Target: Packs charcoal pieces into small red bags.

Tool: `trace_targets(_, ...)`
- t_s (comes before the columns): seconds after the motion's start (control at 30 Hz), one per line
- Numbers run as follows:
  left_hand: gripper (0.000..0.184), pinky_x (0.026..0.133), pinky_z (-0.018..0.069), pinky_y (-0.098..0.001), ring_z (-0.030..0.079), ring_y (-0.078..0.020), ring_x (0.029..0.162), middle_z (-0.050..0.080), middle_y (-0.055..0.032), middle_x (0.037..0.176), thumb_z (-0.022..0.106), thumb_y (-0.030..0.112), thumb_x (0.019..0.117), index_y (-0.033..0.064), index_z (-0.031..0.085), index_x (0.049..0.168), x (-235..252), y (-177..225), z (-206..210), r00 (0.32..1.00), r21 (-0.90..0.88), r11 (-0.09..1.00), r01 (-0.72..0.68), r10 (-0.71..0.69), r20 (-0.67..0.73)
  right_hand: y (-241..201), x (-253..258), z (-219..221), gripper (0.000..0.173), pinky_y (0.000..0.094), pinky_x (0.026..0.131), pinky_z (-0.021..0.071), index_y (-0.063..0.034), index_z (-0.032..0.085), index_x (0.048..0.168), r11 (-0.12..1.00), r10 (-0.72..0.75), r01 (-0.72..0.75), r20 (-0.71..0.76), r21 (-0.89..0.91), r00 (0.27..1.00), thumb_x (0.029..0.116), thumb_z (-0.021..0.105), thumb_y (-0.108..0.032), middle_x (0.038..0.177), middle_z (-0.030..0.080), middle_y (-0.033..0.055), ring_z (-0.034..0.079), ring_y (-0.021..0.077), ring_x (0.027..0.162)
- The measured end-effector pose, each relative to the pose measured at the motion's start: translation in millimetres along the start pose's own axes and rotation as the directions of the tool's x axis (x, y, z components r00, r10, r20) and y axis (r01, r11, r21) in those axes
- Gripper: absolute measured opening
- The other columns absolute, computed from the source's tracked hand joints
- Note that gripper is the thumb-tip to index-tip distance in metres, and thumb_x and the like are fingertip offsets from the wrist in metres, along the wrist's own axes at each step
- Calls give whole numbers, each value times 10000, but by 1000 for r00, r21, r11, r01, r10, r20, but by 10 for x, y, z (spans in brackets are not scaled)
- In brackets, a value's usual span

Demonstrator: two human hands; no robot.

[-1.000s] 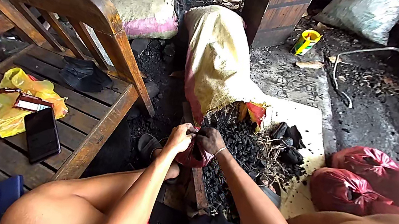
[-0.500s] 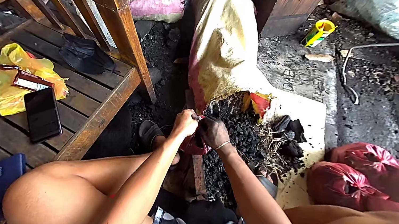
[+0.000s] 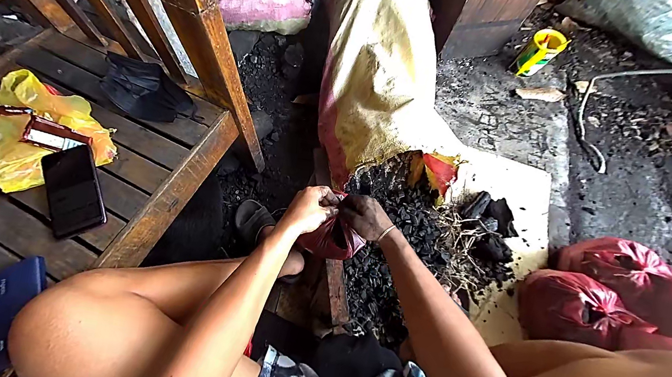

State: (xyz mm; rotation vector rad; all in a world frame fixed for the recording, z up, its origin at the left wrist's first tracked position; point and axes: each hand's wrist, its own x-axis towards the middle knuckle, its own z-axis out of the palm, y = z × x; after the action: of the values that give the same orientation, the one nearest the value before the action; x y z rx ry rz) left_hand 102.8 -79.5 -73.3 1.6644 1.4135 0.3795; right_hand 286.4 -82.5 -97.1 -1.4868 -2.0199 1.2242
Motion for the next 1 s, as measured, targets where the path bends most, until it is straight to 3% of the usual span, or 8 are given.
trace_targets(0.2,147,878,572,-416,704,-207,915,729,-132,1041,664,67,975,5,697,1105,75,-16,50,1000,-28,1000,11,-11,12,57,8,-81,239,456,809,534,21,699,1054,998,24,-27,60,60,998,1053,554,-168,896,678,153,646,238,798)
trace_targets(0.4,112,796,558,-377,671,-178,814,718,-115,973,661,60,973,16,703,1068,103,45,78,994,-105,989,101,-104,-28,103,-14,-33,222,503,849,553,18,694,1089,1000,11,-10,-52,21,999,1050,572,-164,933,704,175,689,284,846)
trace_targets(0.53,110,814,565,-435,689,-226,860,724,-130,1000,672,83,961,32,715,1049,134,54,105,988,-78,987,137,-142,-62,113,-63,57,183,535,871,559,-13,727,1009,997,-56,47,-146,-60,988,947,699,-182,933,732,152,712,294,903)
trace_targets(0.63,117,847,565,-444,692,-227,890,723,-127,1016,664,90,975,37,708,1069,129,51,106,994,-38,995,94,-95,-46,66,-68,126,195,574,904,548,-41,745,992,995,0,-16,-167,-94,986,911,735,-218,976,740,145,710,315,968)
trace_targets(0.83,102,939,560,-446,704,-221,978,729,-128,1040,668,46,975,8,704,1062,63,-130,76,990,-1,993,-121,121,-73,105,-31,136,143,575,855,550,-70,765,955,998,56,-53,-181,18,982,898,748,-200,906,747,113,714,284,899)
trace_targets(1.0,176,902,575,-416,707,-200,934,730,-121,1030,708,32,934,12,696,1108,42,-184,106,989,-90,987,-133,125,-84,82,-70,193,162,575,848,548,-67,752,951,997,69,-76,-245,-20,967,911,729,-223,897,737,116,709,295,897)
